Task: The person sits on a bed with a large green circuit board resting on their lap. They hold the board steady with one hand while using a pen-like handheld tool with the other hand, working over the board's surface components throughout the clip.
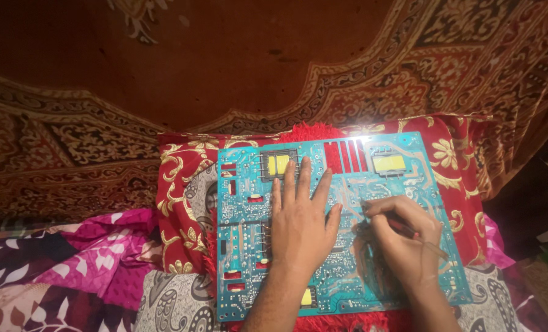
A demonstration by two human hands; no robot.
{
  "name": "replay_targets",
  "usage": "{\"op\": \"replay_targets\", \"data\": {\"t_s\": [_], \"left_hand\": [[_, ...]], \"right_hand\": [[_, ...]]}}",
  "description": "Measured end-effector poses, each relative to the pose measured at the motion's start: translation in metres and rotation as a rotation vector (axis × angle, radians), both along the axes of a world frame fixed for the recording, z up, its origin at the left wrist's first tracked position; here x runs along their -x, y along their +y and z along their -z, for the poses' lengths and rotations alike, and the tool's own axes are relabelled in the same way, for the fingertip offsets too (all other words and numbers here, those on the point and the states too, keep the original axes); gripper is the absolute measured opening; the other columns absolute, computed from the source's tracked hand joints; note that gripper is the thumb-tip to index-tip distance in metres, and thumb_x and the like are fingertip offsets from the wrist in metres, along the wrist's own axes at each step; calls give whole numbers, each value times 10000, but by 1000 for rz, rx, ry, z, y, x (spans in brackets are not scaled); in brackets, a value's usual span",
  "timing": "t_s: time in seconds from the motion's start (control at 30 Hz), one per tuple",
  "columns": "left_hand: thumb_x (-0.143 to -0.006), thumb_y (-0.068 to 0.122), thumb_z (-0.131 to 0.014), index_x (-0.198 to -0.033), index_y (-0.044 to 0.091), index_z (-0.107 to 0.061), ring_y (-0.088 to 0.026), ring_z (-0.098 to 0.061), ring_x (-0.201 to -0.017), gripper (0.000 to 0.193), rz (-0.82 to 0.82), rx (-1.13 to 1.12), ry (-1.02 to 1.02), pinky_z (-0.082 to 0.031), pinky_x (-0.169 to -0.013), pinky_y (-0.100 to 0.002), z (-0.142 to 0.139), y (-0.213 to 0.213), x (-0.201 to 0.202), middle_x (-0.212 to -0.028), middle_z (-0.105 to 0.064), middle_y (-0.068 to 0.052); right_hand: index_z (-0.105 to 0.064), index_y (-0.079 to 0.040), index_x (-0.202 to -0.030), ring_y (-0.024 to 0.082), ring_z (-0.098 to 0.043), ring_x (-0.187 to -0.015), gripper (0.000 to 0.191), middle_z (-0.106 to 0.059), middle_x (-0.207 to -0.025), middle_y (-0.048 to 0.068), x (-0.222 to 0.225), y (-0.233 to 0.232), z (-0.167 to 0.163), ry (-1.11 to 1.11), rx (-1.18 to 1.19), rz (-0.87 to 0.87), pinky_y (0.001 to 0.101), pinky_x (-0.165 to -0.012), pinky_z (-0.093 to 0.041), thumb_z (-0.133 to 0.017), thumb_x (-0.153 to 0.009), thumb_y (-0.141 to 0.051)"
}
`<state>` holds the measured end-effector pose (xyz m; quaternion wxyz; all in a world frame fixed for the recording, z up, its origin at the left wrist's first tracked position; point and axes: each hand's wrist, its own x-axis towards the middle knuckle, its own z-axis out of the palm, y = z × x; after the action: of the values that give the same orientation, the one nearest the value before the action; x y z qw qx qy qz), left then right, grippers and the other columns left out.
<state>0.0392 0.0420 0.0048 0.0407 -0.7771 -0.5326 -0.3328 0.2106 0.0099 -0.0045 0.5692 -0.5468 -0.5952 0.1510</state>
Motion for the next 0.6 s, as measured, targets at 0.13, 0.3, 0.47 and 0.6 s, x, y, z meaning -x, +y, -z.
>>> {"op": "replay_targets", "data": {"t_s": [0.13,0.3,0.47,0.6], "left_hand": [[-929,414,-609,-1470,146,-517,-411,-245,-1503,610,1,-6,-8,-170,-1201,-578,0,0,0,-1590,-355,-206],[-928,410,-613,-1468,149,-524,-411,-249,-1499,606,2,-10,-12,-170,-1203,-577,0,0,0,-1594,-357,-208],[-927,408,-615,-1468,150,-527,-411,-248,-1502,606,3,-10,-15,-167,-1205,-576,1,0,0,-1595,-357,-206],[-931,406,-611,-1469,148,-526,-411,-245,-1503,603,5,-9,-14,-164,-1207,-575,0,0,-1,-1595,-357,-206]], "right_hand": [[-737,-8,-891,143,-754,-925,50,-783,-988,82,-1,-1,0,-2,0,47,269,-794,-605,-687,-884,-9],[-748,-14,-898,131,-765,-908,86,-793,-977,69,-2,0,-1,12,12,-3,263,-796,-616,-672,-861,1],[-745,-13,-891,137,-768,-897,80,-789,-968,74,-1,0,-1,-32,-4,9,267,-782,-615,-673,-859,0],[-748,-17,-892,155,-765,-906,83,-789,-971,78,-1,-1,-3,-41,-12,39,276,-786,-612,-670,-869,-4]]}}
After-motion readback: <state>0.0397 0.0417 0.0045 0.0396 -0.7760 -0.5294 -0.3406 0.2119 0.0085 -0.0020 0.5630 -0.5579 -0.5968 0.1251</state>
